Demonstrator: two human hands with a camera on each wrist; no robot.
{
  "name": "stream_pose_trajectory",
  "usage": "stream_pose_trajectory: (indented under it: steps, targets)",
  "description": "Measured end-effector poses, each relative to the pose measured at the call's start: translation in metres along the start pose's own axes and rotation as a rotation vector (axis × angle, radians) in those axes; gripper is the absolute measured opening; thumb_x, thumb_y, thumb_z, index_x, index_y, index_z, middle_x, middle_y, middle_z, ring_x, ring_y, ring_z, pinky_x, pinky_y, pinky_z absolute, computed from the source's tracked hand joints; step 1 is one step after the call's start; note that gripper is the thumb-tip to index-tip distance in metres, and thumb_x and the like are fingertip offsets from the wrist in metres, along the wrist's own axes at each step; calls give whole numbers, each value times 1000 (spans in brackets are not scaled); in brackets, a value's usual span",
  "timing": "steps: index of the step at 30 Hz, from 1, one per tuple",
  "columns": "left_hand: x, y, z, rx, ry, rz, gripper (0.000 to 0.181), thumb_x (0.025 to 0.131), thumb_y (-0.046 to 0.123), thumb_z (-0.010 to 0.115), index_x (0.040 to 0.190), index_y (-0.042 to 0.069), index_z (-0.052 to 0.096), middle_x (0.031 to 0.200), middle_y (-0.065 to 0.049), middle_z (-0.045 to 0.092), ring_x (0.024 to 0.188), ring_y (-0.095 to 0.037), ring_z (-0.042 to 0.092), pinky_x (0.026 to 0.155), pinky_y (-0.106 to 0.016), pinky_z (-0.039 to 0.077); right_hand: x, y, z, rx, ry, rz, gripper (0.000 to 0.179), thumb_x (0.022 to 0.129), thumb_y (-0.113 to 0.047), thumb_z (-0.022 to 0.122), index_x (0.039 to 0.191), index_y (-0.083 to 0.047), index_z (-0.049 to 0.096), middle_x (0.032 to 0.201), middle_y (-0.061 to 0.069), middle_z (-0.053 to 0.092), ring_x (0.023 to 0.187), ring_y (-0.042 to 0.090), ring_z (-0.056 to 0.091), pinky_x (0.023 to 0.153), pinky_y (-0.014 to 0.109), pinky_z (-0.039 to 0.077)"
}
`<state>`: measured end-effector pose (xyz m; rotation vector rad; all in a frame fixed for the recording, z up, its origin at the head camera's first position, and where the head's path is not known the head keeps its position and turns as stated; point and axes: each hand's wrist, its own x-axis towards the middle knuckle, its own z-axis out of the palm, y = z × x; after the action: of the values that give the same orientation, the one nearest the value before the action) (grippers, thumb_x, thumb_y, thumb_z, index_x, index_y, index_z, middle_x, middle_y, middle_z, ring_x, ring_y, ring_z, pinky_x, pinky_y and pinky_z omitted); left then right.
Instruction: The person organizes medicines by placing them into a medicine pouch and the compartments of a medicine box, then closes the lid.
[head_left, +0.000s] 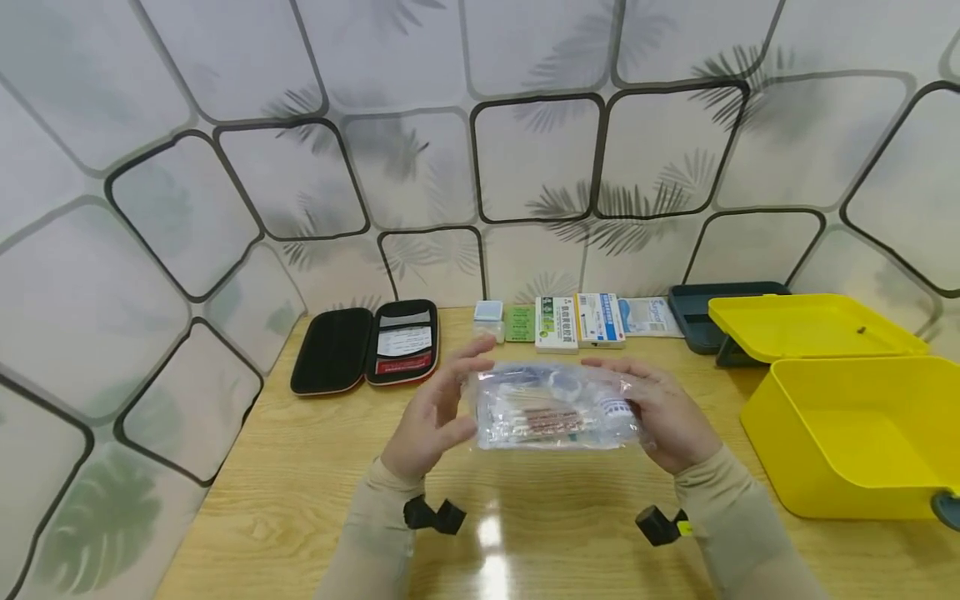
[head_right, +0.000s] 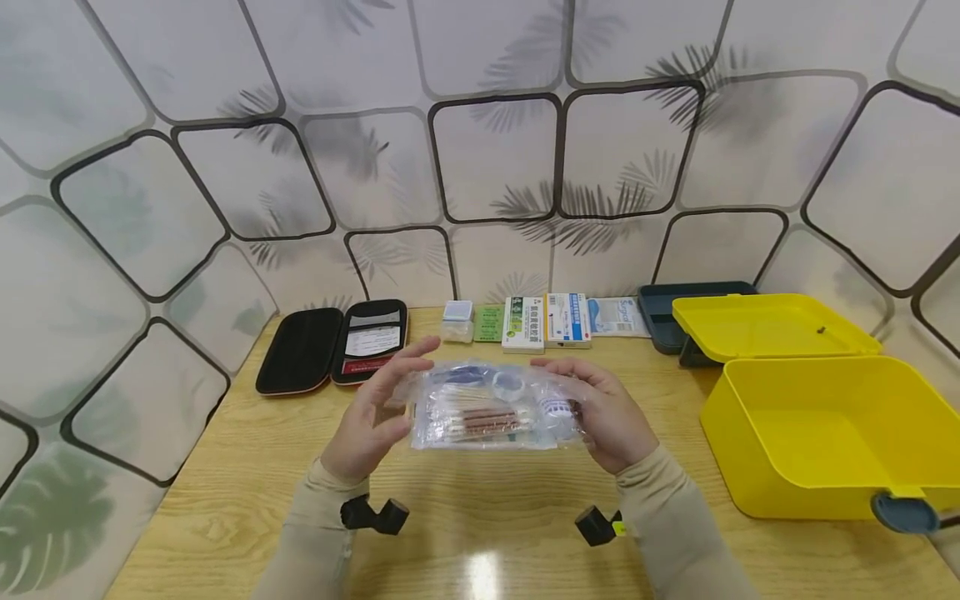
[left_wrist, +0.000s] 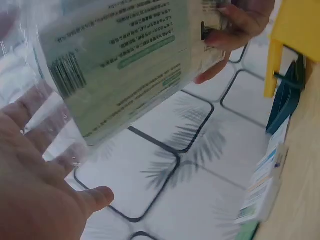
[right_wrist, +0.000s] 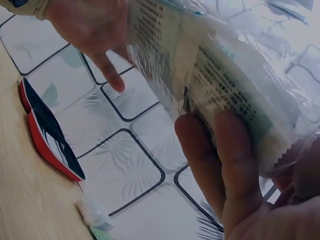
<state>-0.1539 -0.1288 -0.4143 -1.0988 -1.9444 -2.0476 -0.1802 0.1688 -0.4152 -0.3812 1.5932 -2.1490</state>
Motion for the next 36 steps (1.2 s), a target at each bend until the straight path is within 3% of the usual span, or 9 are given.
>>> stream_pose_trajectory:
  steps: [4,8,11,17,20,24,28,31,36]
  targets:
    - [0,13,5,178,-46,99,89,76,55,75,132,-5,42,144,-19,40,143,-36,17,115,-56,10,-1,-1,2,30,8,21,47,103,-31,46,140,-3,43,116,14,63,87,20,69,75,35,57]
    - [0,19,13,229,47,85,56,82,31,77,120,0,51,131,-16,54,135,-34,34,113,-50,23,-3,-3,3,82,-3,21,47,104,-28,43,141,0,37,116,12,61,88,17,68,77,31,57]
    - [0,20,17,219,139,80,26,89,5,66,111,-1,53,122,-17,59,126,-33,46,107,-44,35,-4,-3,4,92,-2,22,41,104,-28,41,138,-4,41,112,9,62,85,15,66,72,26,57]
    - [0,17,18,166,317,1,13,93,-5,56,106,-6,53,110,-22,64,98,-21,60,81,-27,52,-4,-4,7,42,-48,16,39,104,-33,39,135,-11,50,120,15,59,87,23,68,61,23,54]
    - [1,16,18,135,397,-52,14,95,1,58,106,-6,55,107,-20,65,86,-17,60,72,-25,53,-5,-6,8,-97,-61,14,45,105,-40,34,138,-11,46,129,16,51,83,27,68,57,25,54]
    - [2,17,19,56,523,-143,13,94,5,60,103,-4,56,101,-14,67,77,-17,56,65,-24,49,-8,-10,10,-438,-34,-63,49,105,-42,25,141,-11,40,135,16,44,58,25,54,46,26,46]
    - [4,19,22,-32,601,-238,10,93,0,58,101,-5,54,98,-13,68,80,-19,55,64,-25,48,-13,-11,14,-709,40,-195,55,102,-51,32,144,-17,35,139,13,43,85,29,53,70,36,48]
    - [5,22,24,-59,619,-294,8,94,-2,56,101,-4,53,99,-16,68,81,-20,55,65,-25,48,-14,-10,18,-662,6,-288,69,96,-63,34,149,-19,24,144,18,40,122,38,43,94,59,38]
    - [4,24,28,-23,622,-330,8,94,0,57,100,-4,52,100,-18,68,80,-20,55,63,-24,46,-15,-10,24,-403,-62,-257,64,101,-38,47,151,-20,12,143,23,41,120,38,50,96,52,45]
